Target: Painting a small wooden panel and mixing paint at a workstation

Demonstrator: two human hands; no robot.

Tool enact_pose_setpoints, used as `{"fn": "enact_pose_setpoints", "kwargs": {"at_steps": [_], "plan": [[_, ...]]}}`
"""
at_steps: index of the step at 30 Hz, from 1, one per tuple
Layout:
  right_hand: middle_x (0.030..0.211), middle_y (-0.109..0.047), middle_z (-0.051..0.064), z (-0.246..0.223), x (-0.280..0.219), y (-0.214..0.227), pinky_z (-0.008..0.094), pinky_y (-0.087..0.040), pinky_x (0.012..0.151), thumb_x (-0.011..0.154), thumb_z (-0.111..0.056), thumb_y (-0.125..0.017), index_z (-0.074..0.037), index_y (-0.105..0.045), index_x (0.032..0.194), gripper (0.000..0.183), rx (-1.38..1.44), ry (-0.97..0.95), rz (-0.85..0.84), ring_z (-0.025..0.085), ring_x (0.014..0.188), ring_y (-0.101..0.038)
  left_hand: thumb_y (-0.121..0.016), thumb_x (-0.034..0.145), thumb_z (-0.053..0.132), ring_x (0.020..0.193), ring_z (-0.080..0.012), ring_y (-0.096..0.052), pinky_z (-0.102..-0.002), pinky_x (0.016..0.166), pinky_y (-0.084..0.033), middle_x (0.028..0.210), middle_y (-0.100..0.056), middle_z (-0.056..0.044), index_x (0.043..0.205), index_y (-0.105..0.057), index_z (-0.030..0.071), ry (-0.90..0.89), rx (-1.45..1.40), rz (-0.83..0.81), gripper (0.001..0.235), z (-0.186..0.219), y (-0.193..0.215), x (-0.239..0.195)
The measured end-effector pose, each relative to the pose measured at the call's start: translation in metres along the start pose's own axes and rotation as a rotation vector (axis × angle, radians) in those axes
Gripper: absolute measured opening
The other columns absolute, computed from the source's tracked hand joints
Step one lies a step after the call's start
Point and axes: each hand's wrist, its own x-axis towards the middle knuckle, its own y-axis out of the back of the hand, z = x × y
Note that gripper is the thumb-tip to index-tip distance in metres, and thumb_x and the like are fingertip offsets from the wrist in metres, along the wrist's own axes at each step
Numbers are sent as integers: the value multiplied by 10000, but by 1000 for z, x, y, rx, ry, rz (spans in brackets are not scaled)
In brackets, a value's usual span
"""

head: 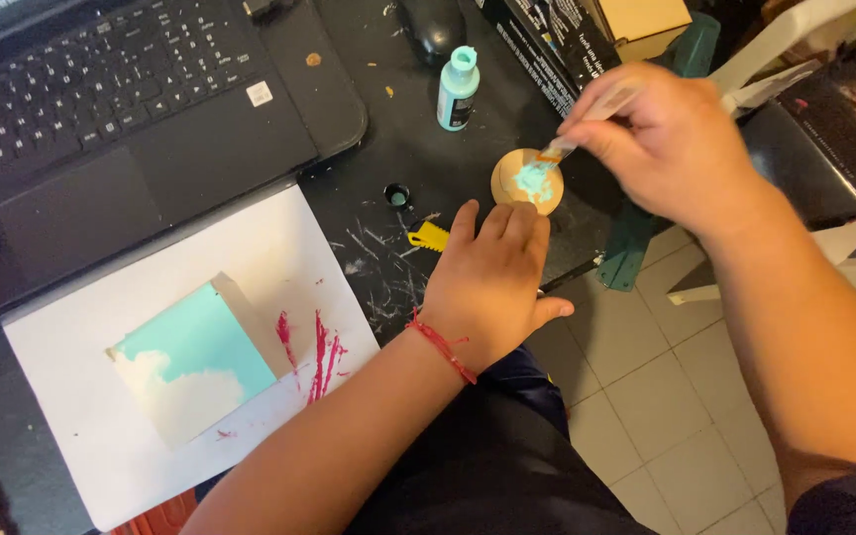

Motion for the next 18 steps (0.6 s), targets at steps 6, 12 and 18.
{"fn": "enact_pose_setpoints", "kwargs": {"at_steps": [6, 12, 18], "plan": [[1039, -709, 68, -4, 5, 0, 322, -507, 844, 1038, -112, -702, -61, -676, 1012, 63, 63, 100, -24, 197, 945, -680, -672, 608, 882, 1071, -171, -553, -415, 1065, -399, 1088, -574, -15, 1204, -630, 110, 22, 35, 3, 976, 2, -3, 1], [1009, -703, -2, -2, 6, 2, 303, -465, 782, 1022, -147, -713, -141, -699, 940, 84, 3, -1, -63, 140, 895, -653, -635, 709, 820, 1137, -196, -525, -446, 1083, -367, 1180, -567, -34, 1265, -589, 88, 11, -43, -74, 920, -1, -7, 1], [851, -679, 79, -7, -2, 17, 210, -593, 581, 1039, -90, -642, -127, -616, 1009, 55, 1152, -274, 337, 147, 718, -676, -708, 705, 737, 1138, -222, -527, -493, 1114, -357, 1118, -561, -54, 1214, -605, 58, -2, -201, -36, 855, -4, -3, -2]]}}
